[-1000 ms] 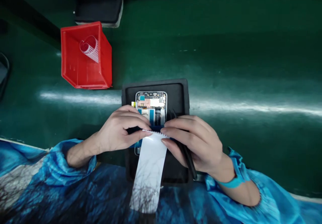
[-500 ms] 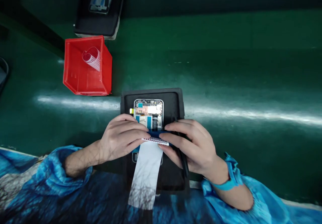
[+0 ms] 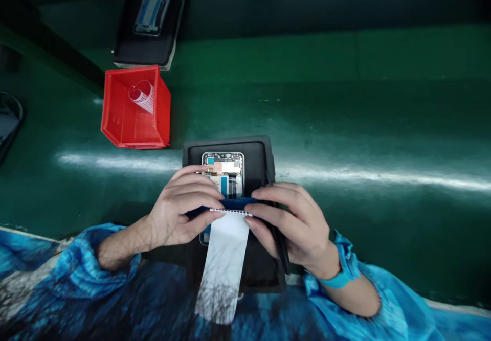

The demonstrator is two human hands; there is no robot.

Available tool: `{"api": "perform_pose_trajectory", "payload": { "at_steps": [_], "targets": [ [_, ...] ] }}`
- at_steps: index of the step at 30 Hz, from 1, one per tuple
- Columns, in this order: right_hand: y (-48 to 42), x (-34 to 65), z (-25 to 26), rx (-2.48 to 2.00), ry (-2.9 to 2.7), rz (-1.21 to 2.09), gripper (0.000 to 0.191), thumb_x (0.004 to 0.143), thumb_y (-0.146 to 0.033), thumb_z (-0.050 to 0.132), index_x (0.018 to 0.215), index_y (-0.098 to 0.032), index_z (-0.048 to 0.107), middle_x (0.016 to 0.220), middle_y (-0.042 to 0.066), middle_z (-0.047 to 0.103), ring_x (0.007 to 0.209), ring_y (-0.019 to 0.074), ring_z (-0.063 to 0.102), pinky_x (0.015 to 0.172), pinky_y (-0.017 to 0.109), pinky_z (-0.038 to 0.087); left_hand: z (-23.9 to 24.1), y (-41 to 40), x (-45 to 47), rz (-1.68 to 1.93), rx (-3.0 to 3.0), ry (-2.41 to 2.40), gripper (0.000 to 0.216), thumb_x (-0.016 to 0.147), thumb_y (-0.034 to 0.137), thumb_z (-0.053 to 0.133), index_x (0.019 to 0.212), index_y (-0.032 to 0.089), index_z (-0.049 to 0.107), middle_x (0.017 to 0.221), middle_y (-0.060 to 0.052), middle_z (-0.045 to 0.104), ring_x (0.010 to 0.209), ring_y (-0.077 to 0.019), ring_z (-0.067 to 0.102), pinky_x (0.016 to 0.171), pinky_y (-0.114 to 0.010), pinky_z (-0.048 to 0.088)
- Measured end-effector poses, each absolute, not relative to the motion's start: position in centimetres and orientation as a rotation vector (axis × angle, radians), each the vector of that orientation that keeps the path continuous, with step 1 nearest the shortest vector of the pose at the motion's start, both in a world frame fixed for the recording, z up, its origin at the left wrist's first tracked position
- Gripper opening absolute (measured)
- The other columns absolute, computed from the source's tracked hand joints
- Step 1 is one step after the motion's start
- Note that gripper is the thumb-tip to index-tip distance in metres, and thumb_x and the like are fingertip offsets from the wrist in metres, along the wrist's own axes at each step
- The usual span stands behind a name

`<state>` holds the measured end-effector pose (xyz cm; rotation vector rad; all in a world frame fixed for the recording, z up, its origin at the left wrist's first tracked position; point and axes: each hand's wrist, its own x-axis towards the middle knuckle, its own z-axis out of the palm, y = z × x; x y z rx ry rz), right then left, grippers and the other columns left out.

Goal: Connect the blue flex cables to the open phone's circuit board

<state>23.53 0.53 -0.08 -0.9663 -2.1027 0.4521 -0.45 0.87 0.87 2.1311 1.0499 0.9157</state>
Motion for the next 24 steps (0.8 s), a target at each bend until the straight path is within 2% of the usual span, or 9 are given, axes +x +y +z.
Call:
{"api": "perform_pose_trajectory", "payload": {
  "at_steps": [5, 13, 19, 21, 24],
  "targets": [
    [0.1, 24.6, -0.6, -0.893, -2.019, 0.379, 0.041, 0.073, 0.001, 0.073, 0.107, -0.022, 0.069, 0.099, 0.007, 0.072, 0.088, 0.0247, 0.069, 0.071, 0.043, 0.063, 1.1, 0.8, -0.4, 0.862, 2.107, 1.106, 0.017, 0.095, 0.033, 0.065, 0.085, 0.021, 0.072, 0.103, -0.001, 0.079, 0.103, -0.0163, 0.071, 0.114, -0.037, 0.043],
    [0.7, 24.3, 0.3, -0.714, -2.222, 0.424, 0.026, 0.083, -0.003, 0.066, 0.106, -0.016, 0.07, 0.096, 0.008, 0.074, 0.084, 0.0198, 0.069, 0.068, 0.037, 0.062, 1.5, 1.1, -0.6, 0.79, 2.065, 1.031, 0.025, 0.097, 0.037, 0.061, 0.084, 0.02, 0.073, 0.096, -0.003, 0.079, 0.093, -0.015, 0.074, 0.112, -0.033, 0.045],
    [0.5, 24.2, 0.1, -0.725, -2.143, 0.462, 0.028, 0.083, -0.001, 0.063, 0.106, -0.014, 0.07, 0.093, 0.01, 0.074, 0.083, 0.0211, 0.069, 0.066, 0.038, 0.06, 2.4, 1.2, -0.5, 0.772, 2.095, 0.995, 0.02, 0.096, 0.037, 0.063, 0.095, 0.02, 0.073, 0.115, -0.004, 0.076, 0.111, -0.0179, 0.069, 0.117, -0.037, 0.043],
    [0.3, 23.9, 0.3, -0.792, -2.097, 0.521, 0.026, 0.083, -0.001, 0.062, 0.104, -0.015, 0.069, 0.09, 0.01, 0.074, 0.08, 0.0214, 0.069, 0.065, 0.039, 0.059, 2.7, 1.1, -0.4, 0.806, 2.099, 0.966, 0.017, 0.097, 0.032, 0.059, 0.102, 0.02, 0.071, 0.116, -0.004, 0.076, 0.113, -0.017, 0.069, 0.119, -0.038, 0.041],
    [0.2, 23.4, 0.7, -0.851, -2.028, 0.609, 0.025, 0.084, -0.002, 0.059, 0.101, -0.018, 0.067, 0.086, 0.008, 0.073, 0.078, 0.0209, 0.069, 0.064, 0.039, 0.059, 2.9, 1.0, -0.3, 0.824, 2.08, 0.92, 0.021, 0.096, 0.017, 0.05, 0.109, 0.02, 0.066, 0.105, -0.001, 0.078, 0.102, -0.0122, 0.072, 0.118, -0.034, 0.043]
  ]
}}
